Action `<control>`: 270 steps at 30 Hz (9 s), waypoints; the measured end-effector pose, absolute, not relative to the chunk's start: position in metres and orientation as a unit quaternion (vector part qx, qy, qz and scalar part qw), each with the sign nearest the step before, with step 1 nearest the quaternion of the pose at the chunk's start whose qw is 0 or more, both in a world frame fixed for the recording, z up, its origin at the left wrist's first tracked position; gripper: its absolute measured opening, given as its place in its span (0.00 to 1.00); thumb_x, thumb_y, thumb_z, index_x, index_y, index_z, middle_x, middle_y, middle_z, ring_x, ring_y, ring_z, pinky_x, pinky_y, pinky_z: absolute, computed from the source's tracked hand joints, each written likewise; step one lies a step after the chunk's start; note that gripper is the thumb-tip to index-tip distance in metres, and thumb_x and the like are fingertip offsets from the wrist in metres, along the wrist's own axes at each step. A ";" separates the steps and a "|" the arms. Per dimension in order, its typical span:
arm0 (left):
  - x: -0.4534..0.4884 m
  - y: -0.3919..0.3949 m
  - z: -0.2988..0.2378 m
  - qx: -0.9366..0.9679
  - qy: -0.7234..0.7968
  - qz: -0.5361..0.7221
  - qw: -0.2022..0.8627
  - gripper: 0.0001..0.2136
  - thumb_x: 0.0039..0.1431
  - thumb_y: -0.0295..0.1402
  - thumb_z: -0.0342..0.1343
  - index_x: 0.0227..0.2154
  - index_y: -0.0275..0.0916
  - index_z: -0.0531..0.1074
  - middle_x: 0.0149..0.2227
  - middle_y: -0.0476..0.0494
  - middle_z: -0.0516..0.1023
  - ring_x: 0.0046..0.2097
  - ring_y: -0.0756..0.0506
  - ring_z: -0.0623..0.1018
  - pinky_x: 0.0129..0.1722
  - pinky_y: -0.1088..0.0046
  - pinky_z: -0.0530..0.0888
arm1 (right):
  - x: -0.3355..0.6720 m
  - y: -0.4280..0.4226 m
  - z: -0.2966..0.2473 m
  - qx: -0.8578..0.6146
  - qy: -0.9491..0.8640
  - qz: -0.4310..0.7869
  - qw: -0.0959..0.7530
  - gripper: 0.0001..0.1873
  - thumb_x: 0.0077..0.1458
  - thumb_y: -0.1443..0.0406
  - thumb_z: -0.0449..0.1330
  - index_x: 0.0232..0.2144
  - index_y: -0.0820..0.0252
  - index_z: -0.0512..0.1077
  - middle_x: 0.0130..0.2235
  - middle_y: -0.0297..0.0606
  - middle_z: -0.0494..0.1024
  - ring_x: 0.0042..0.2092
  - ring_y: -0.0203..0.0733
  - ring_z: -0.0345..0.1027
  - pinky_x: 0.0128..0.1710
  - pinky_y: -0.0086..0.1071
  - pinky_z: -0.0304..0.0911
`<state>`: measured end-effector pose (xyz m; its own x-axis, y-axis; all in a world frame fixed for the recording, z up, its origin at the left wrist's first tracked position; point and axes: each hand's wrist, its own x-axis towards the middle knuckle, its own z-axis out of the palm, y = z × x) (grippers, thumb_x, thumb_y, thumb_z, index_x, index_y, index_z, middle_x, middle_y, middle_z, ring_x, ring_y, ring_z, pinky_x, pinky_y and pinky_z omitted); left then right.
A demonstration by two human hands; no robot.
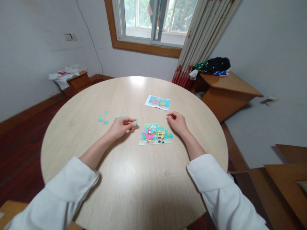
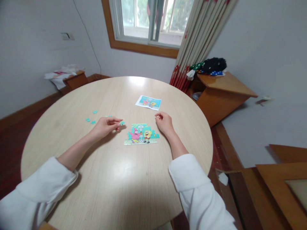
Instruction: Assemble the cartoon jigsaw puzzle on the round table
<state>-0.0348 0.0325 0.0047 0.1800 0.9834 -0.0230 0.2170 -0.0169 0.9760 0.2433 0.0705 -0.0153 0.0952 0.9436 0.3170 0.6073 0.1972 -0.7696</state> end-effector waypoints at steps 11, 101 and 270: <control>-0.034 0.031 0.008 0.618 0.529 0.380 0.440 0.11 0.50 0.28 0.58 0.38 0.32 0.77 0.25 0.44 0.78 0.29 0.48 0.76 0.31 0.72 0.70 | 0.243 0.070 -0.015 -0.602 -0.642 0.198 0.432 0.09 0.41 0.67 0.54 0.26 0.61 0.72 0.23 0.31 0.67 0.26 0.35 0.58 0.32 0.31 0.57; -0.008 0.042 -0.014 0.773 0.518 0.289 0.226 0.11 0.56 0.27 0.54 0.39 0.39 0.79 0.35 0.41 0.79 0.38 0.44 0.76 0.41 0.68 0.70 | 0.199 0.040 -0.003 -0.456 -0.811 0.264 0.253 0.13 0.50 0.70 0.60 0.40 0.57 0.77 0.35 0.37 0.76 0.34 0.35 0.66 0.38 0.31 0.61; -0.162 0.057 0.014 0.576 0.721 0.294 0.247 0.08 0.38 0.36 0.61 0.23 0.38 0.75 0.19 0.48 0.72 0.24 0.49 0.68 0.25 0.73 0.63 | 0.219 0.058 -0.015 -0.554 -0.694 0.235 0.394 0.13 0.48 0.64 0.53 0.30 0.63 0.77 0.23 0.35 0.72 0.25 0.36 0.59 0.29 0.30 0.57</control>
<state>-0.1625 0.0568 0.0142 -0.2138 0.9767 -0.0177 0.6855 0.1629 0.7096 0.2187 0.0585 -0.0153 -0.0751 0.9551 0.2865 0.5842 0.2750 -0.7636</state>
